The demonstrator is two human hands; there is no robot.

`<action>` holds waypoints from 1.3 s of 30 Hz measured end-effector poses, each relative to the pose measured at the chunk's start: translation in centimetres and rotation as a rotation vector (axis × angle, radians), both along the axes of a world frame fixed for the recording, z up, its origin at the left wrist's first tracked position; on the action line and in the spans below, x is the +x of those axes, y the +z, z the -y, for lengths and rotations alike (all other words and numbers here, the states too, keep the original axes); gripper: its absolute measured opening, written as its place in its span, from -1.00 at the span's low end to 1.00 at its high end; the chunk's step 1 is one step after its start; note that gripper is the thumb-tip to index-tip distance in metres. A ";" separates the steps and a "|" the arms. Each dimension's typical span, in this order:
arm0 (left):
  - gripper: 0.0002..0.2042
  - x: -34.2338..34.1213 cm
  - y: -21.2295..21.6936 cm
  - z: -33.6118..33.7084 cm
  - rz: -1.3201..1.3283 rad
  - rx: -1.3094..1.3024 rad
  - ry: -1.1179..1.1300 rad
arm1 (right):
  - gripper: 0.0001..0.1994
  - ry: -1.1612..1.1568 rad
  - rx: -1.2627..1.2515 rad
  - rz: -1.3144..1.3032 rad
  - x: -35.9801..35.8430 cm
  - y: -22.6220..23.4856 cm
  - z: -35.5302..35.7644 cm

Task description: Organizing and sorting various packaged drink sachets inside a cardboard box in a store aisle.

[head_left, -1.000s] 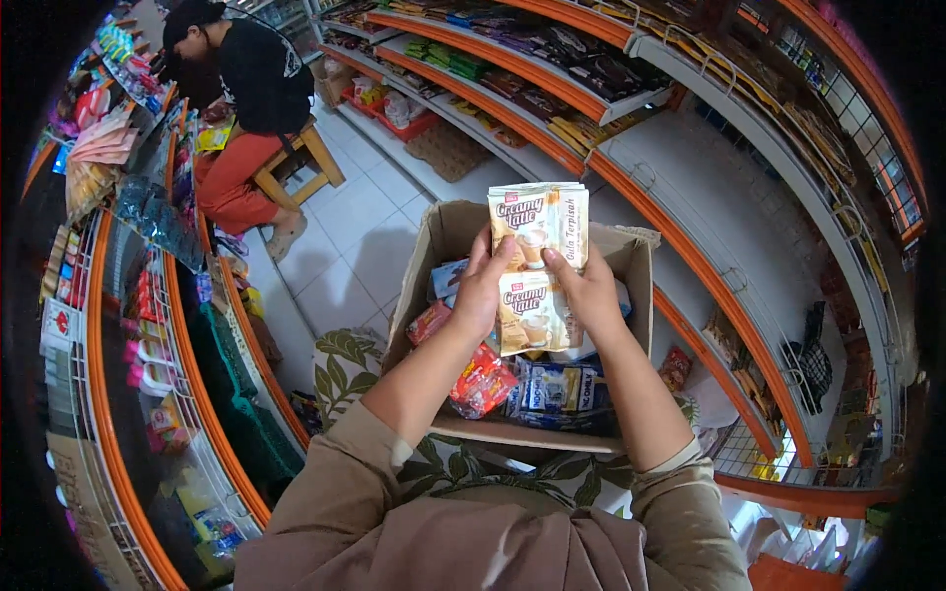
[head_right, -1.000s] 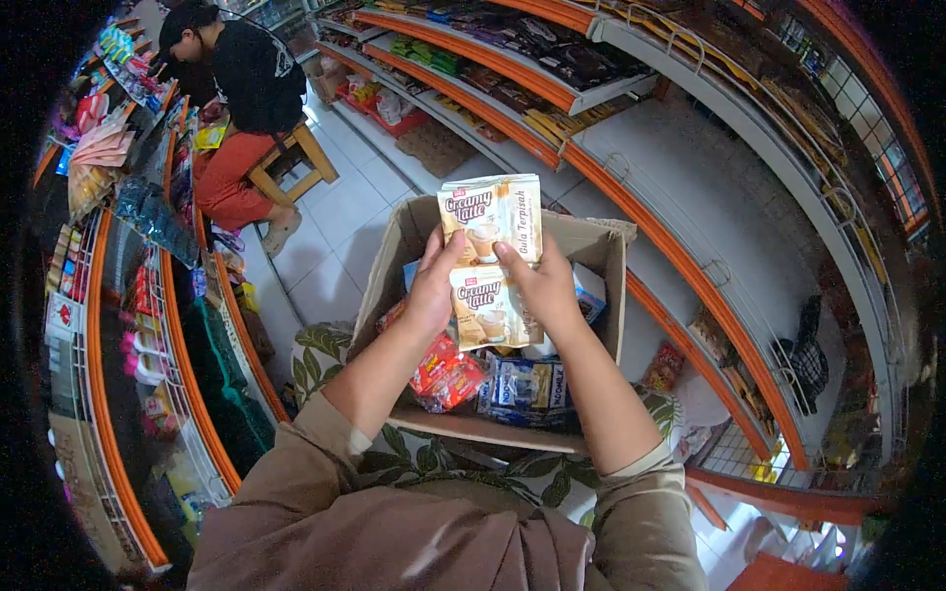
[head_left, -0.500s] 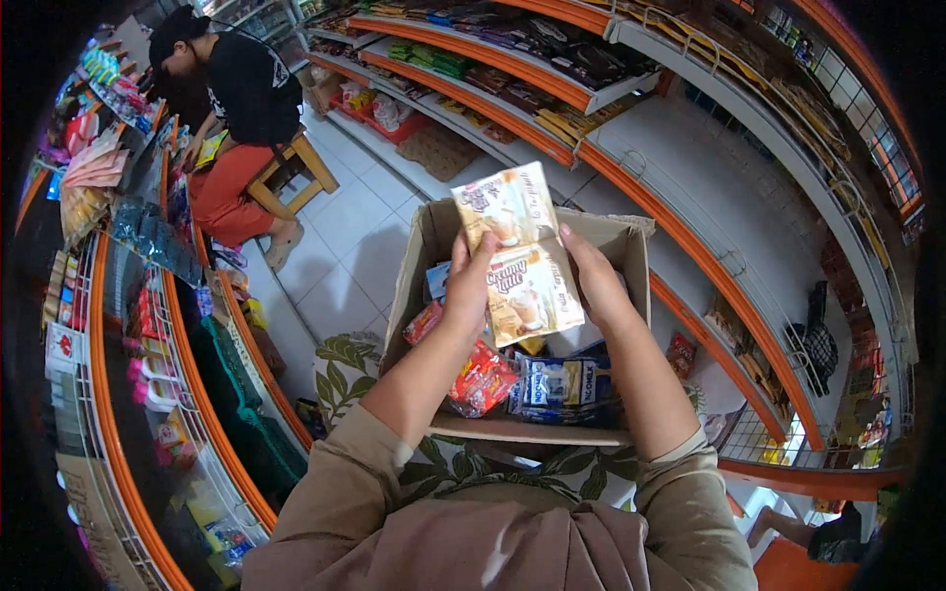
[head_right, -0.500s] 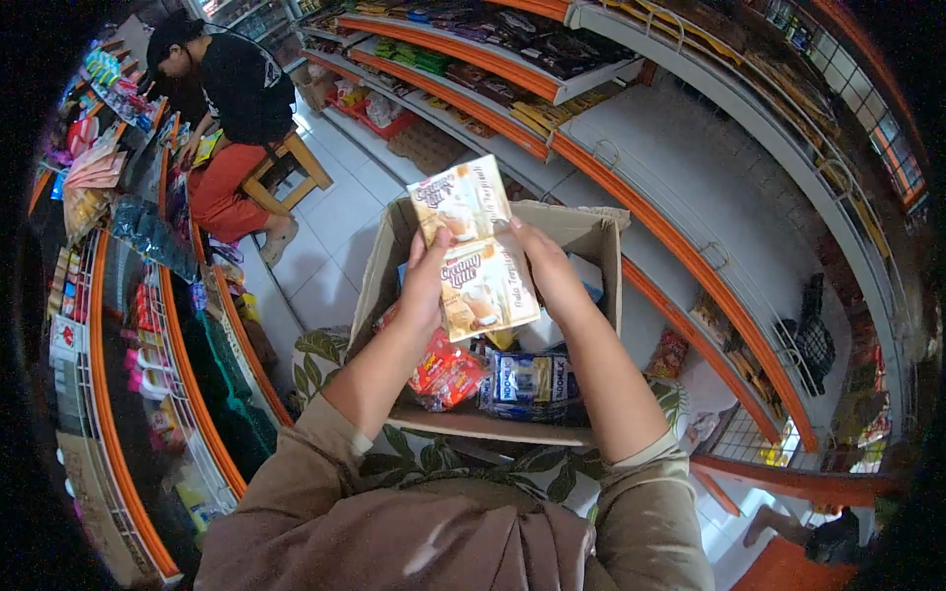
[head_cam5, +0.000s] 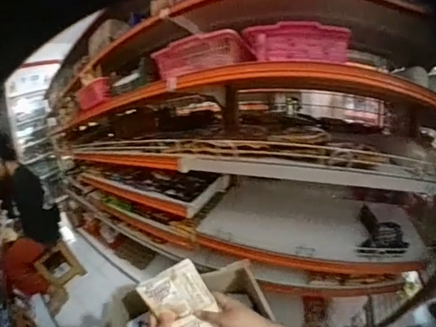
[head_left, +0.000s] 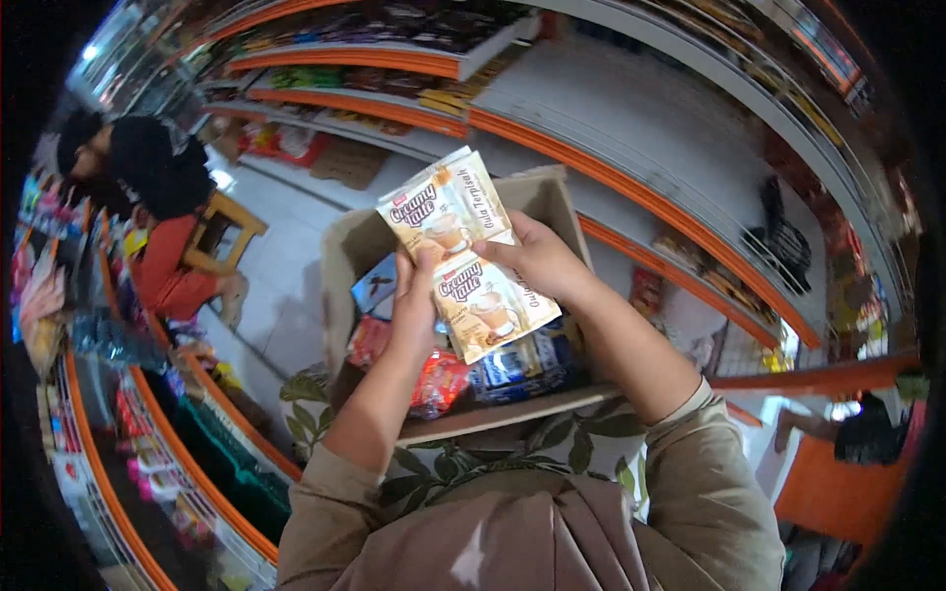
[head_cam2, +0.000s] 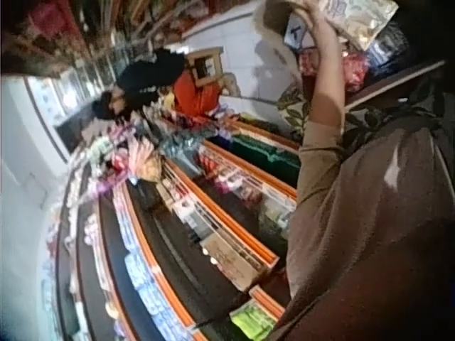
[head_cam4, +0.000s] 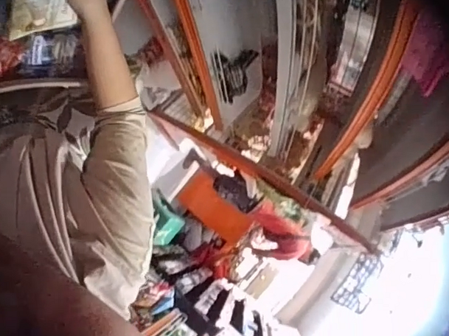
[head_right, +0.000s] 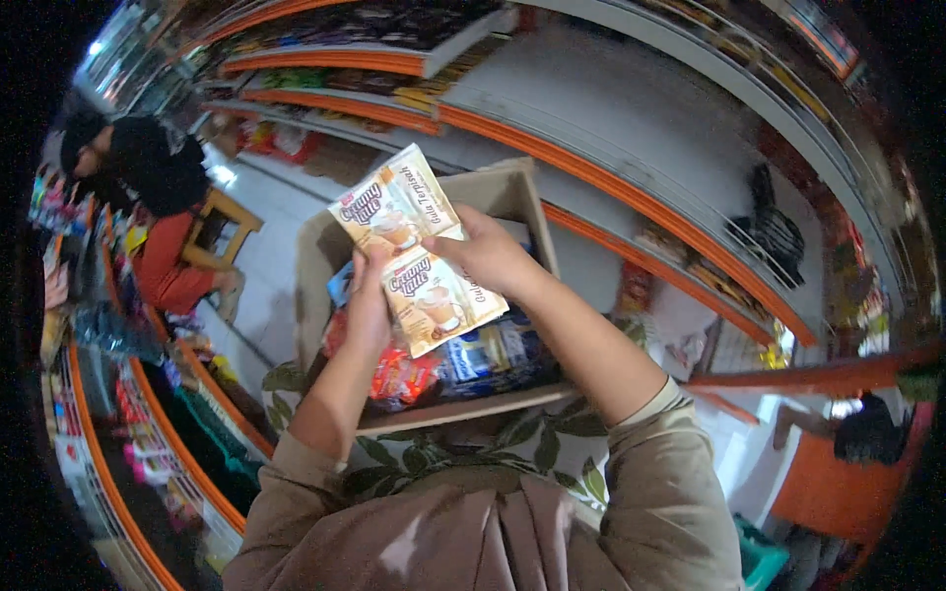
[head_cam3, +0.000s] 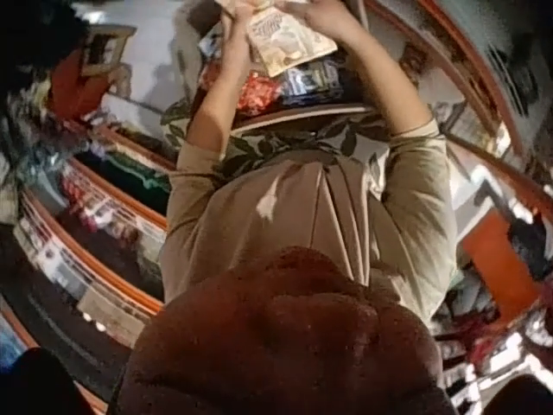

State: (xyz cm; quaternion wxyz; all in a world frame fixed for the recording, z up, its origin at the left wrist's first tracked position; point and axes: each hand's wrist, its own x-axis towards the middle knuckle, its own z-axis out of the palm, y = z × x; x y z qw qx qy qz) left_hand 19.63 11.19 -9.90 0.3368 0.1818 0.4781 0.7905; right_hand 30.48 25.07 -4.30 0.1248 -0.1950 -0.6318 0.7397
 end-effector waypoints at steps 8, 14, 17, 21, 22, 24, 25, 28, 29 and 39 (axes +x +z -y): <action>-0.33 3.1 -1.9 -0.6 -0.343 -0.279 -0.480 | -0.62 -0.487 -0.221 0.002 15.9 -1.8 -2.9; -0.39 4.3 -1.9 -1.4 -0.444 -0.290 -0.523 | -0.67 -0.739 -0.315 0.021 26.6 -8.3 -6.3; -0.39 3.7 -2.5 -1.1 -0.387 -0.340 -0.501 | -0.63 -0.672 -0.284 0.128 28.3 -9.7 -9.7; -0.38 3.9 -2.8 -1.2 -0.350 -0.361 -0.498 | -0.63 -0.608 -0.191 0.243 27.9 -13.5 -14.0; -0.37 4.0 -2.8 -1.4 -0.326 -0.350 -0.510 | -0.60 -0.651 -0.247 0.199 27.7 -14.9 -14.4; -0.39 3.9 -2.7 -1.2 -0.372 -0.372 -0.484 | -0.59 -0.598 -0.182 0.180 25.6 -15.2 -14.3; -0.37 3.8 -2.8 -1.2 -0.356 -0.371 -0.483 | -0.57 -0.552 -0.111 0.160 24.7 -15.3 -14.5; -0.36 3.8 -2.6 -1.3 -0.341 -0.372 -0.491 | -0.55 -0.462 -0.116 0.179 23.9 -16.0 -16.1; -0.36 3.7 -2.6 -1.2 -0.342 -0.385 -0.487 | -0.54 -0.416 -0.136 0.189 22.8 -15.8 -16.2; -0.36 3.5 -2.6 -1.4 -0.341 -0.399 -0.485 | -0.51 -0.771 0.329 0.140 20.4 -17.4 -25.7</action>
